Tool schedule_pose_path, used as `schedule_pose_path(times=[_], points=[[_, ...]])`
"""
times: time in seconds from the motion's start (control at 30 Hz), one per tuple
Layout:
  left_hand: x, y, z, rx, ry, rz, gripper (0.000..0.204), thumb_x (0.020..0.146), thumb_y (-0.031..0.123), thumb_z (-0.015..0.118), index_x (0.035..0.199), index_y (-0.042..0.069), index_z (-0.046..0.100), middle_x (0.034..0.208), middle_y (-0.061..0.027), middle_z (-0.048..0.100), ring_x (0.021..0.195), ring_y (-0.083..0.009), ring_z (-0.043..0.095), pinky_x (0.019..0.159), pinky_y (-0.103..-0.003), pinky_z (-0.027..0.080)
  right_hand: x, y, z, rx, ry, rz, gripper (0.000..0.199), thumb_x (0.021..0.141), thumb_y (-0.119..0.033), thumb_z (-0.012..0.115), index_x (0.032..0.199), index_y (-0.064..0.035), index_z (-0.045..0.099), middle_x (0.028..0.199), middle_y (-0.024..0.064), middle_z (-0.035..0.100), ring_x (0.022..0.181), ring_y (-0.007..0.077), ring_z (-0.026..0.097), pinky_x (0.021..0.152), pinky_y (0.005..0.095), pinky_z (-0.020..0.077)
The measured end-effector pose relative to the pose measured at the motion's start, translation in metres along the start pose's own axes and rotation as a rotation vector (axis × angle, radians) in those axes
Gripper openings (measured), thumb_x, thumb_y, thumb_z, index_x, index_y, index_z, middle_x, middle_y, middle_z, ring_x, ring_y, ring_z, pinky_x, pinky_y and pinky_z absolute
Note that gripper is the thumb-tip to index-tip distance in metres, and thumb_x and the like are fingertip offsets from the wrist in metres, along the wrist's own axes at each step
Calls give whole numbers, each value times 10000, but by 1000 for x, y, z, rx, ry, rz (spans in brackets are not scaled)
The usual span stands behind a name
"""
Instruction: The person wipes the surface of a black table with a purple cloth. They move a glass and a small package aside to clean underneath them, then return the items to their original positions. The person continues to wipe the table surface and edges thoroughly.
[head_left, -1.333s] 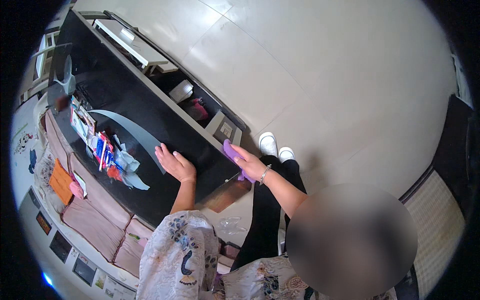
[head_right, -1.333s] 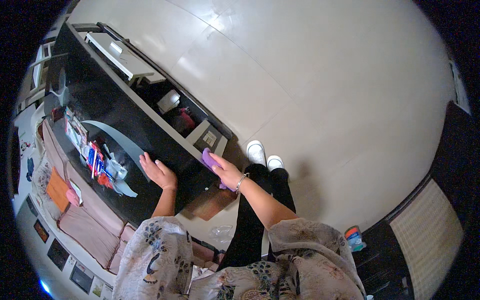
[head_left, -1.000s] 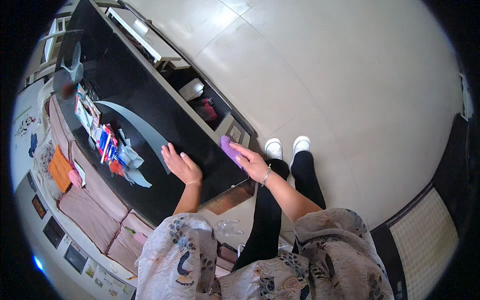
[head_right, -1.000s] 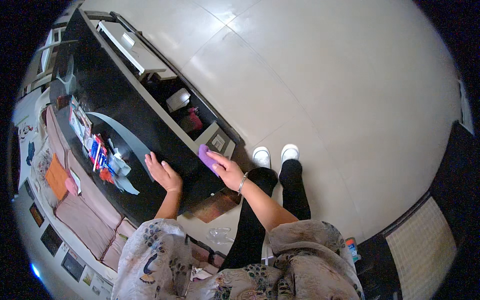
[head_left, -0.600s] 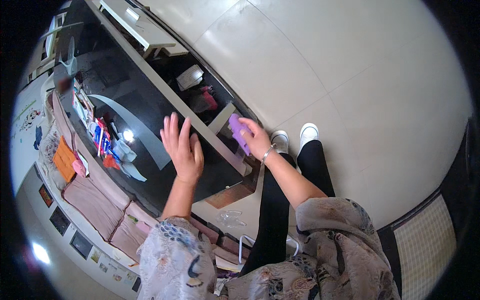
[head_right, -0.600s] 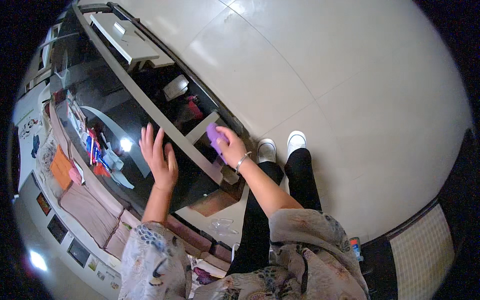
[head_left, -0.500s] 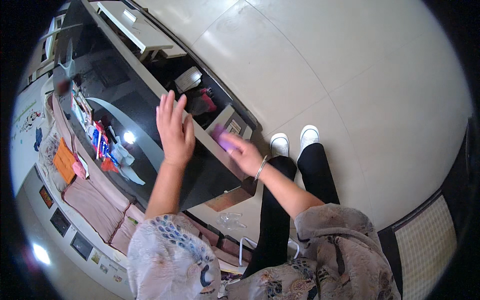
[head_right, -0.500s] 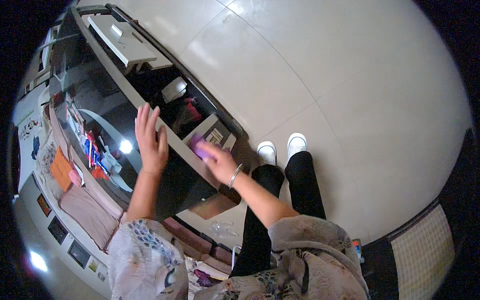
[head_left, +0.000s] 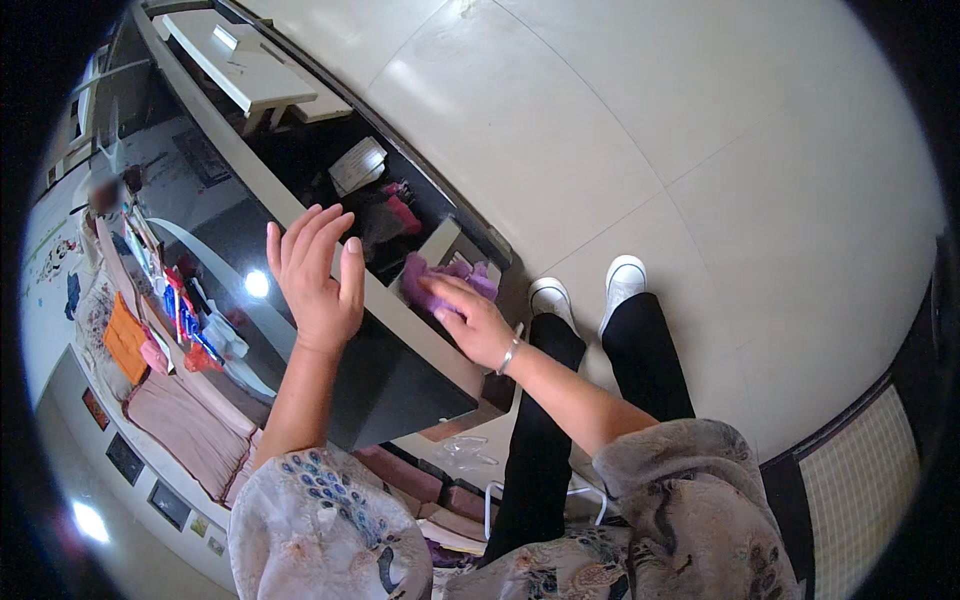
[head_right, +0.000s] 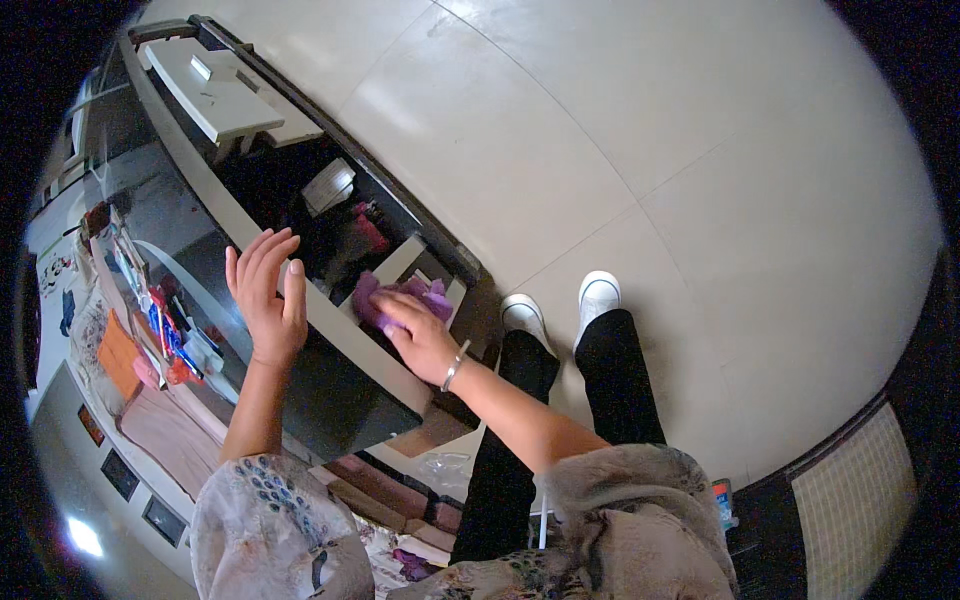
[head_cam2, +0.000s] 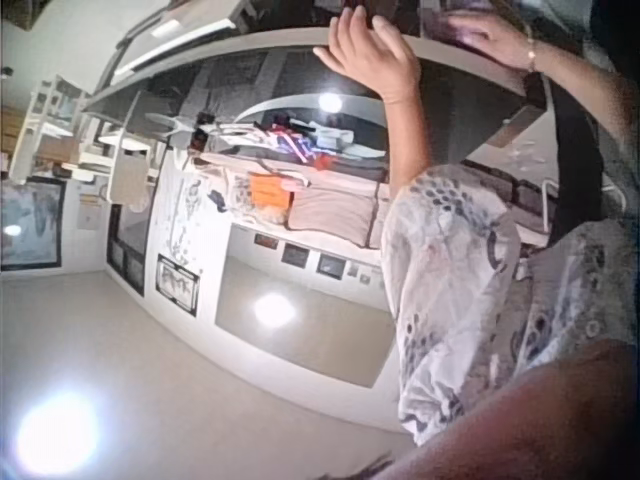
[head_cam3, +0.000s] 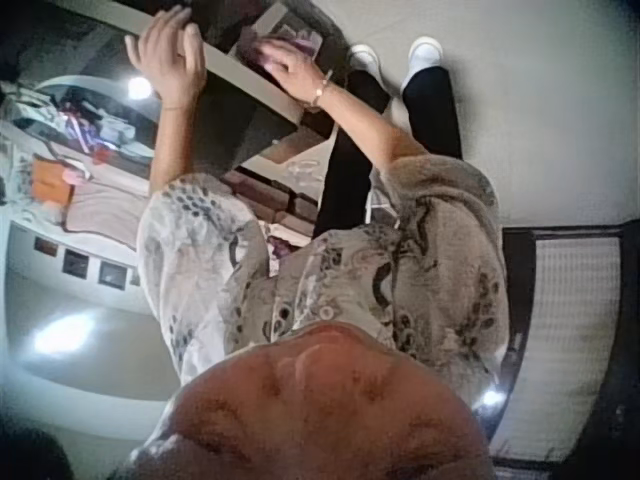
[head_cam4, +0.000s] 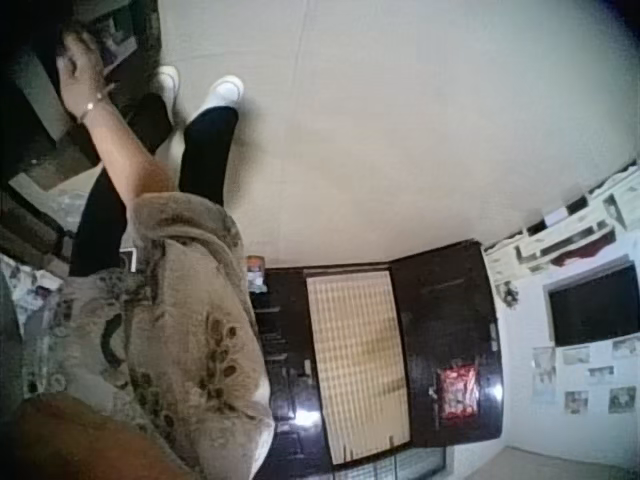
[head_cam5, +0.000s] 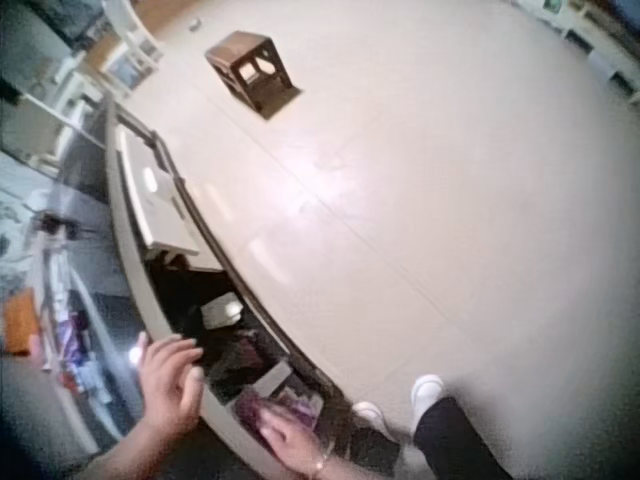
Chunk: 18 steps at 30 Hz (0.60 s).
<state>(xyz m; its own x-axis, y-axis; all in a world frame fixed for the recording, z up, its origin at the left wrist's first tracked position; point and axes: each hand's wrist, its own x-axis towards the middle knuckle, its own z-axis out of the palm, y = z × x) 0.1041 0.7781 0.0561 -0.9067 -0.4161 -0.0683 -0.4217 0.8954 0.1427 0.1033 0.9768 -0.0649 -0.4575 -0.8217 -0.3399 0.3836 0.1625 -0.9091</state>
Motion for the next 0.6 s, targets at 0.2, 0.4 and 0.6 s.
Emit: schedule_pose_path(times=[0.2,0.4,0.6], points=[[2,2,-4,-34,-14,8,208,890,152,563,1056,80,665,1158,-74,658,1202,-254,541,1152,-470,186,71,104,0,-141,131,107,448,868,12,546,1292,-127,579,1264,142,608,1150,313,589,995,364,458],[8,8,4,-109,19,6,195,833,132,589,993,66,678,1106,-90,667,1179,-274,550,1146,-486,197,88,173,-27,-245,191,540,411,954,-281,546,1344,-152,545,1305,177,580,1191,306,568,1039,353,401],[1,1,-5,-71,57,-30,144,874,137,590,979,87,675,1097,-60,675,1163,-256,565,1138,-475,221,-31,125,-25,-138,189,553,388,931,-145,555,1315,-100,564,1247,192,615,1125,313,609,976,357,452]])
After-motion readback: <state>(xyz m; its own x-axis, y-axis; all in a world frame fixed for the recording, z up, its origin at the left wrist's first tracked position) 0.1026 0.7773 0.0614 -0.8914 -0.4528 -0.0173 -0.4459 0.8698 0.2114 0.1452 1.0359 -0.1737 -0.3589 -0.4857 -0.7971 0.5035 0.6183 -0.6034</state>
